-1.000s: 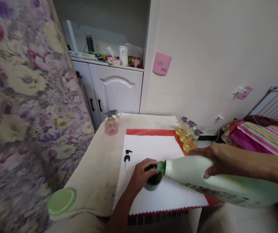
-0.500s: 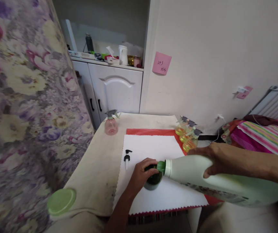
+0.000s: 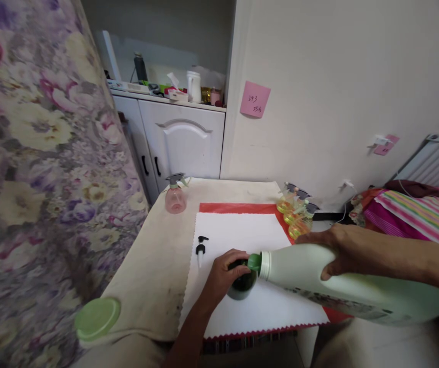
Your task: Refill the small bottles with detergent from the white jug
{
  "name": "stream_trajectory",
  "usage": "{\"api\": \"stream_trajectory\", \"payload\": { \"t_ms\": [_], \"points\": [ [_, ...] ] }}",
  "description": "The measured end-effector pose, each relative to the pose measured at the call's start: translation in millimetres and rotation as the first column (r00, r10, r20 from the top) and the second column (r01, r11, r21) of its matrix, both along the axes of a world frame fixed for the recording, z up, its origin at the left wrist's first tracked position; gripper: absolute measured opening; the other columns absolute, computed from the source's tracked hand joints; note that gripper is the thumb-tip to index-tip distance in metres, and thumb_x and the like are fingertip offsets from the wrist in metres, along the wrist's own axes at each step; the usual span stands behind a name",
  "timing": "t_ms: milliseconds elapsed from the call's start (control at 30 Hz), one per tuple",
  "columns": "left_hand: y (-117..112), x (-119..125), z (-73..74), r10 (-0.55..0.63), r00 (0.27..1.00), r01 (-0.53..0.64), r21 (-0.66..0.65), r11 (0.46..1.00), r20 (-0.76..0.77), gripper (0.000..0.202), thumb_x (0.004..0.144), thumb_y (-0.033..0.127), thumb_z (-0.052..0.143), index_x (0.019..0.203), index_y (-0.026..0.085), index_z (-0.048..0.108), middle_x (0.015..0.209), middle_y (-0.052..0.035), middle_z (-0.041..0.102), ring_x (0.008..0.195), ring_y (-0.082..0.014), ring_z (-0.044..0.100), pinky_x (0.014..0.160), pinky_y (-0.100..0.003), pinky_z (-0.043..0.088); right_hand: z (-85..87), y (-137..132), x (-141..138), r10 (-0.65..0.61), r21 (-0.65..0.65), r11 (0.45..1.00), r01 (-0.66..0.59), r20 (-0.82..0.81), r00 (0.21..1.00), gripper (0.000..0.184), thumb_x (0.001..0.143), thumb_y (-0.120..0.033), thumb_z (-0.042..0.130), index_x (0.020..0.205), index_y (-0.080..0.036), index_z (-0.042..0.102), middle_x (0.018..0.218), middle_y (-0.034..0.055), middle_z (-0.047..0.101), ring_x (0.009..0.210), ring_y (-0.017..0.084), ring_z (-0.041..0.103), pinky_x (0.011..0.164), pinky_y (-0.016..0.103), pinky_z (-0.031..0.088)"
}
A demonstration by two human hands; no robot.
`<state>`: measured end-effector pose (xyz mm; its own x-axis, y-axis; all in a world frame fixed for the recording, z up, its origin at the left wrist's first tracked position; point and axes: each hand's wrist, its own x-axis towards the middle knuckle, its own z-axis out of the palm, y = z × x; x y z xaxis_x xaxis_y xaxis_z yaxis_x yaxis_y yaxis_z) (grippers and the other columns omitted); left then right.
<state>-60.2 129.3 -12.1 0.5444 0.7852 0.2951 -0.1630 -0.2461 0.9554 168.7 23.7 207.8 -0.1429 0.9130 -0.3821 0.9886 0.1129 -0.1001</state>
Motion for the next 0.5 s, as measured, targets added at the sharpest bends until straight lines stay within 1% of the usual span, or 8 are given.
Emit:
{"api": "stream_trajectory", "payload": {
  "t_ms": [100,333,500],
  "points": [
    [-0.8,-0.3,1.4,-0.002,1.000,0.002,0.001,1.000,-0.007,0.020,0.073,0.021,0.072,0.093,0.021,0.075,0.097,-0.0062,0.071,0.095,-0.0230,0.064,0.088,-0.034,0.046,3.1,0.2,-3.5,-0.052,-0.028,0.998,0.052,0.001,0.999,0.041,0.070,-0.028,0.071,0.110,-0.027,0.063,0.092,0.0049,0.072,0.086,0.025,0.067,0.068,0.026,0.049],
    [-1.2,-0.3,0.7,0.001,1.000,-0.001,0.002,1.000,-0.006,0.020,0.073,0.022,0.072,0.093,0.021,0.075,0.096,-0.0056,0.071,0.094,-0.0227,0.064,0.087,-0.033,0.046,4.1,-0.1,-5.0,-0.047,-0.031,0.998,0.047,-0.001,0.999,0.041,0.070,-0.027,0.071,0.111,-0.026,0.064,0.094,0.0055,0.072,0.088,0.026,0.066,0.070,0.026,0.049],
    [0.1,0.5,0.2,0.002,1.000,-0.002,0.004,1.000,-0.001,0.020,0.073,0.022,0.073,0.093,0.021,0.075,0.096,-0.0055,0.070,0.095,-0.0224,0.064,0.088,-0.033,0.046,6.4,-1.0,-6.4,-0.039,-0.034,0.999,0.039,-0.013,0.999,0.038,0.071,-0.027,0.070,0.108,-0.026,0.064,0.092,0.0042,0.071,0.087,0.025,0.066,0.068,0.025,0.048]
  ]
}}
